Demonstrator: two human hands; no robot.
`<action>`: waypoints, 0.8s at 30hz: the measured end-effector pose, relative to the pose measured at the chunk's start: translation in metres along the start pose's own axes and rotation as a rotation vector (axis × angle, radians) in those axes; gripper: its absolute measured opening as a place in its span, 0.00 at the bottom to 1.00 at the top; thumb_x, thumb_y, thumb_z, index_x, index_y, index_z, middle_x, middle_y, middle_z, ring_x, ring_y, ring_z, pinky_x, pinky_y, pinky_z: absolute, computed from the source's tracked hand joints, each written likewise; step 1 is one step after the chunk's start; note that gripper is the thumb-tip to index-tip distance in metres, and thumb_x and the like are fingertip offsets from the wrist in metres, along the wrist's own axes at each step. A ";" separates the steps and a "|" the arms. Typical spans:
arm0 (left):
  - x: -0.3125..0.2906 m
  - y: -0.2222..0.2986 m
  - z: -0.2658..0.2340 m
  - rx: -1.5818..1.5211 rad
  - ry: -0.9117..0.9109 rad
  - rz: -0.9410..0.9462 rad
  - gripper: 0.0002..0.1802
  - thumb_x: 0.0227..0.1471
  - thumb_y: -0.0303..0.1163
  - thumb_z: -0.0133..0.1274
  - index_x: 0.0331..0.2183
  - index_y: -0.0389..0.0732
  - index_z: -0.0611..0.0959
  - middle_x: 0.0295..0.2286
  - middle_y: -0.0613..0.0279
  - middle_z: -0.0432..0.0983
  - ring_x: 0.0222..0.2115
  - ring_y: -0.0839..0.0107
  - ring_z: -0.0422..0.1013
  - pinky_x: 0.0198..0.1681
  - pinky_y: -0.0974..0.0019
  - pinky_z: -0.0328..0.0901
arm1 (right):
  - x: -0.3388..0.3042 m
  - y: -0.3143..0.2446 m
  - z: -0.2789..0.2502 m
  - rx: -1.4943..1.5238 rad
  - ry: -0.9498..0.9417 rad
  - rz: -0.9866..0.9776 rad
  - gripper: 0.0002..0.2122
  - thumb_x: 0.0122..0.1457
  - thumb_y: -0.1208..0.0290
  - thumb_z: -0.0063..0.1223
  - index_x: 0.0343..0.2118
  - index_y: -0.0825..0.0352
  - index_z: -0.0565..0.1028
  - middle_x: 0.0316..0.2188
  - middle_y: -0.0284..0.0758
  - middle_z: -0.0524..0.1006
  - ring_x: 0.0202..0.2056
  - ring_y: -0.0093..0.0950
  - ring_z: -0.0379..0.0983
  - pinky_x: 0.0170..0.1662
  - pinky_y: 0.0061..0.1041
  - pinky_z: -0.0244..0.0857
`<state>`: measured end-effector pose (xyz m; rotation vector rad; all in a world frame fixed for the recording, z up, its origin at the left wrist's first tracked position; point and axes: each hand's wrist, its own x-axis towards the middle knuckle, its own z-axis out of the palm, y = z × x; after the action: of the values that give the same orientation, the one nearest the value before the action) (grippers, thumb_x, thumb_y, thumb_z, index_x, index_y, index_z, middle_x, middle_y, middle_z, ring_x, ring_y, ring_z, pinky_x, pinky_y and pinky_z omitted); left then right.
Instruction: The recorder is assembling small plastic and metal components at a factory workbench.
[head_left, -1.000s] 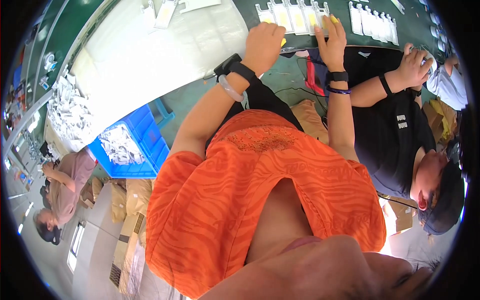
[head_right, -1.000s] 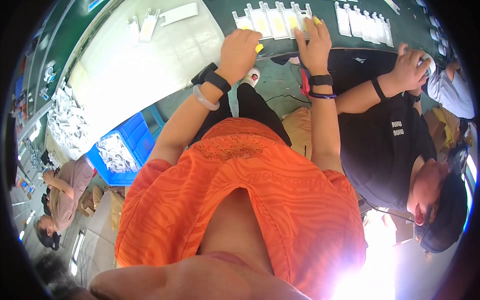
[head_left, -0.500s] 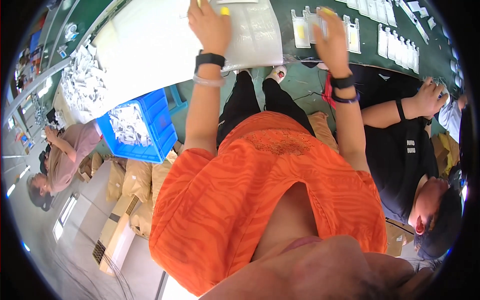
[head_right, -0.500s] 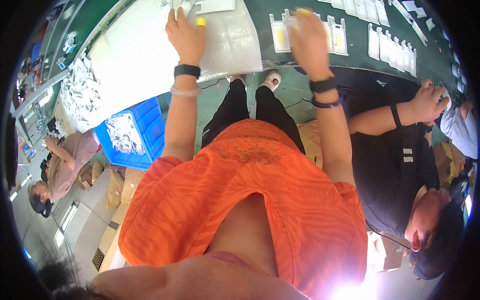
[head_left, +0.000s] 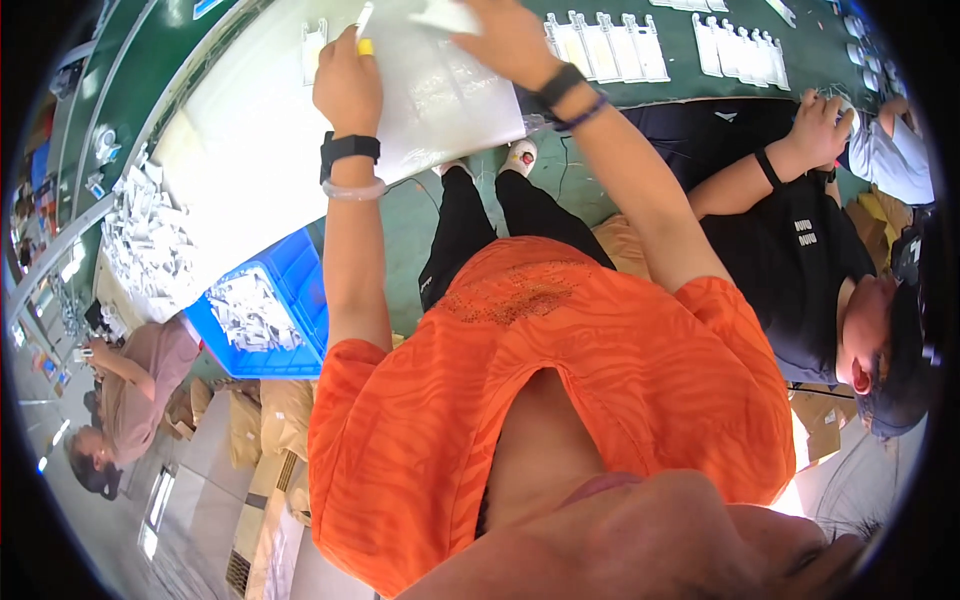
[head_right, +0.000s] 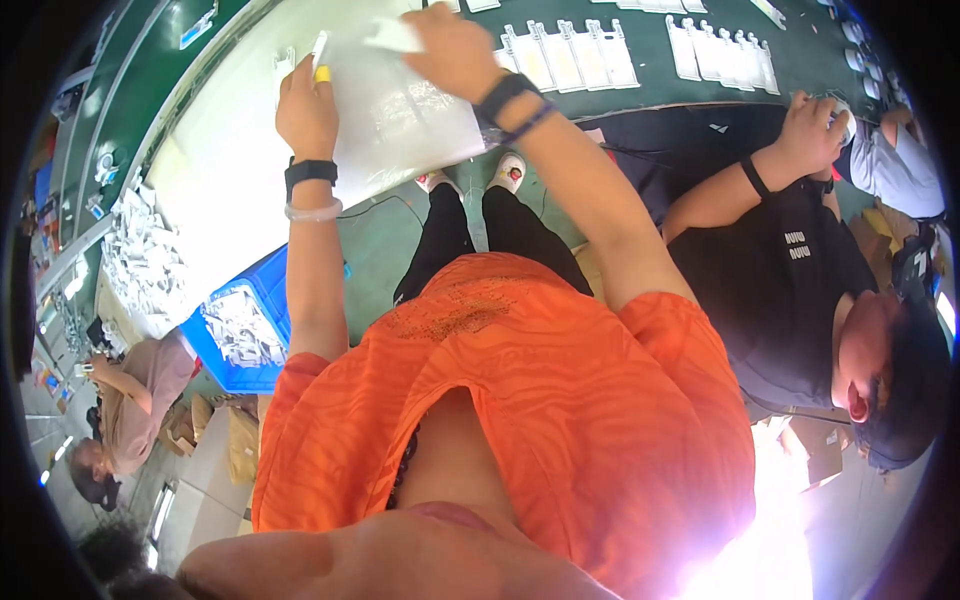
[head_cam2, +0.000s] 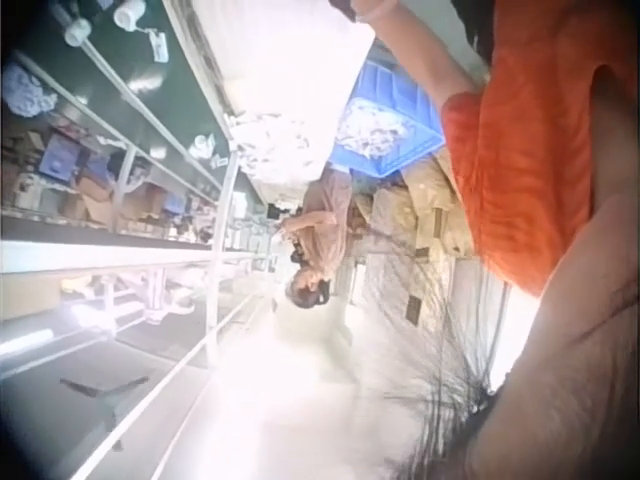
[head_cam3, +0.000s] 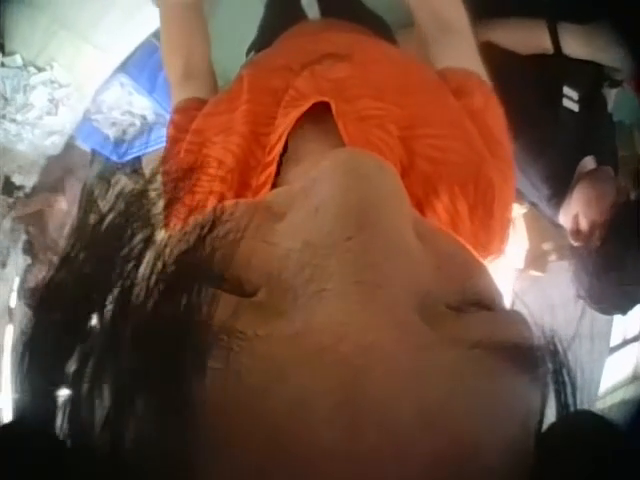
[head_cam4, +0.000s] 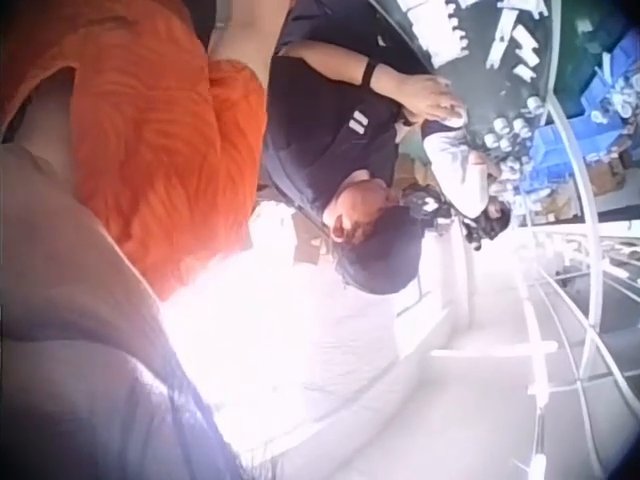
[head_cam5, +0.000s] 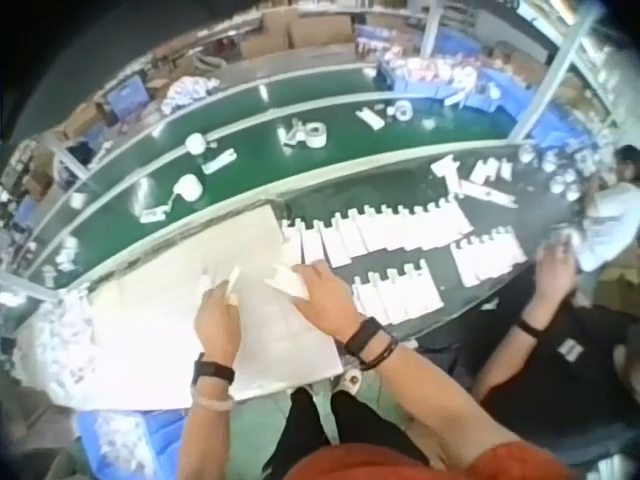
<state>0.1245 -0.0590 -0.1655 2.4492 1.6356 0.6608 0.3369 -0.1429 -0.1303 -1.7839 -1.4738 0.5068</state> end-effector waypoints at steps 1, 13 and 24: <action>-0.005 0.014 -0.003 -0.039 0.033 0.042 0.20 0.50 0.34 0.55 0.48 0.48 0.79 0.38 0.57 0.77 0.36 0.54 0.74 0.37 0.55 0.70 | -0.009 0.015 -0.016 -0.005 0.145 -0.068 0.19 0.48 0.72 0.61 0.43 0.70 0.73 0.38 0.43 0.74 0.44 0.44 0.70 0.49 0.39 0.64; -0.049 0.147 0.023 -0.415 -0.240 0.075 0.29 0.46 0.23 0.50 0.52 0.37 0.67 0.47 0.46 0.64 0.37 0.45 0.72 0.37 0.52 0.70 | -0.112 0.186 -0.143 -0.545 0.434 -0.115 0.09 0.53 0.74 0.58 0.38 0.60 0.80 0.34 0.37 0.77 0.38 0.38 0.72 0.42 0.35 0.66; -0.062 0.156 0.026 -0.080 -0.205 0.170 0.26 0.44 0.25 0.54 0.48 0.39 0.69 0.41 0.52 0.69 0.33 0.54 0.74 0.29 0.56 0.71 | -0.120 0.153 -0.118 -0.545 0.416 -0.081 0.16 0.55 0.62 0.57 0.47 0.58 0.76 0.45 0.36 0.76 0.51 0.40 0.67 0.53 0.40 0.56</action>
<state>0.2477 -0.1754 -0.1540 2.5213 1.3129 0.4659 0.4900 -0.3006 -0.1894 -2.0629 -1.4546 -0.3322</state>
